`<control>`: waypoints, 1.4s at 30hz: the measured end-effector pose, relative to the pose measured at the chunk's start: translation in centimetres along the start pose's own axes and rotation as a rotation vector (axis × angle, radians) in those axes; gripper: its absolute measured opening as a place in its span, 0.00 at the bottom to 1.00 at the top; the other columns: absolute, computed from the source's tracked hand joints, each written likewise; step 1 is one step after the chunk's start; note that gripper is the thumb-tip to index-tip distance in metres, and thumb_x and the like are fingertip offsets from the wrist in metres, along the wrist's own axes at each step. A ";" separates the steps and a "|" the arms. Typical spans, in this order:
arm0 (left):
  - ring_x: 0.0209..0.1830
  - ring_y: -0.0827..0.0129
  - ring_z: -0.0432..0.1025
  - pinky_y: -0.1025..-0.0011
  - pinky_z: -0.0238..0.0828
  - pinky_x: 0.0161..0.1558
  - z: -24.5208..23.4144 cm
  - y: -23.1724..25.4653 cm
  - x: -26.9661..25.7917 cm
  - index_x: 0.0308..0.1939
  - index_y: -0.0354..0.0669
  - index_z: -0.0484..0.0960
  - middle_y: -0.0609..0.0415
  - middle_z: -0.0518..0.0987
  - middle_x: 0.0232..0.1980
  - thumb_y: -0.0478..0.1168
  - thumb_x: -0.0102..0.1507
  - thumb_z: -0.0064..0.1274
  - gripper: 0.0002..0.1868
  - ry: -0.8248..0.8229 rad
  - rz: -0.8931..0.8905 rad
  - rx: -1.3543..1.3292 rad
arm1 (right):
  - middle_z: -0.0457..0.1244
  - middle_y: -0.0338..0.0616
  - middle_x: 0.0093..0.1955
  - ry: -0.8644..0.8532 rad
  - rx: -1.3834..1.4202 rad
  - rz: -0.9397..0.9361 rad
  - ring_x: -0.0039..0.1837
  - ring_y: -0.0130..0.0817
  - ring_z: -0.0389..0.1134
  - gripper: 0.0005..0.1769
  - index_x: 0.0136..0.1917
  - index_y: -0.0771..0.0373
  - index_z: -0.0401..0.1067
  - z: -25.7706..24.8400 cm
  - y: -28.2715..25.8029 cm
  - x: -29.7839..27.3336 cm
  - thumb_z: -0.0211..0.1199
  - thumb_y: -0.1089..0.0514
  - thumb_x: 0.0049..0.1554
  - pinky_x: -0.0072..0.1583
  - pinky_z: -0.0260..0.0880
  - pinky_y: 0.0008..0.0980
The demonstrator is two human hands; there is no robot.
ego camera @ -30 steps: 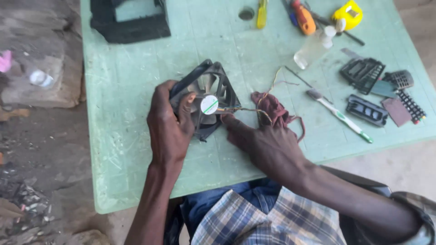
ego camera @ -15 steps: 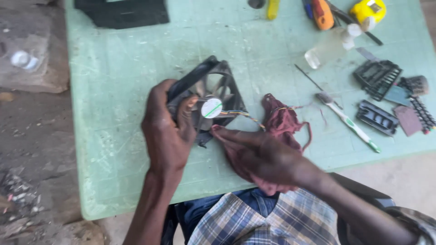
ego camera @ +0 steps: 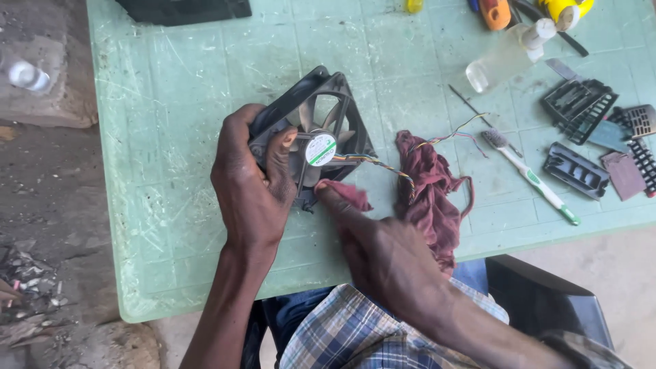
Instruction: Cleaning a computer fan and its wires using a toothbrush and a cloth.
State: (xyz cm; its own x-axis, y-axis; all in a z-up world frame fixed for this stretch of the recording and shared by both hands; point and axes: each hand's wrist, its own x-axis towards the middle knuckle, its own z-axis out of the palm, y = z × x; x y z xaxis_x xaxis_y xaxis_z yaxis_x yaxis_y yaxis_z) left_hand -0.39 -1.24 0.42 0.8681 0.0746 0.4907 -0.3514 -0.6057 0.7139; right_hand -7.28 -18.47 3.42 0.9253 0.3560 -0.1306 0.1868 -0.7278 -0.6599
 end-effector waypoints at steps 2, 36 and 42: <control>0.43 0.55 0.76 0.61 0.74 0.41 -0.1 -0.1 0.2 0.56 0.33 0.71 0.45 0.78 0.47 0.47 0.75 0.45 0.17 0.006 0.013 -0.001 | 0.66 0.33 0.36 -0.120 0.187 0.048 0.22 0.24 0.58 0.36 0.77 0.53 0.62 -1.6 0.7 0.8 0.45 0.64 0.56 0.30 0.68 0.32; 0.30 0.65 0.74 0.68 0.68 0.31 0.2 1.4 -1.5 0.49 0.36 0.66 0.51 0.75 0.37 0.50 0.75 0.42 0.18 0.093 0.007 -0.006 | 0.63 0.35 0.73 -0.197 0.803 0.059 0.33 0.16 0.53 0.34 0.80 0.51 0.55 -0.8 -1.0 -0.3 0.46 0.59 0.60 0.37 0.60 0.22; 0.29 0.56 0.75 0.60 0.68 0.31 -0.1 2.0 -1.2 0.49 0.33 0.64 0.45 0.75 0.38 0.48 0.75 0.44 0.18 0.077 0.024 0.095 | 0.59 0.34 0.29 -0.022 0.614 0.061 0.30 0.27 0.56 0.42 0.82 0.51 0.53 0.6 -2.5 0.2 0.45 0.64 0.53 0.36 0.66 0.33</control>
State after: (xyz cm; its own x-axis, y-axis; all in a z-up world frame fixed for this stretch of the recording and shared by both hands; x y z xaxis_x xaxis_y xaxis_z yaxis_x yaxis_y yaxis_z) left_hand -2.19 -2.50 1.34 0.8294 0.1174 0.5462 -0.3334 -0.6804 0.6526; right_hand -7.79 -16.20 4.62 0.9200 0.3414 -0.1924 -0.0962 -0.2791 -0.9554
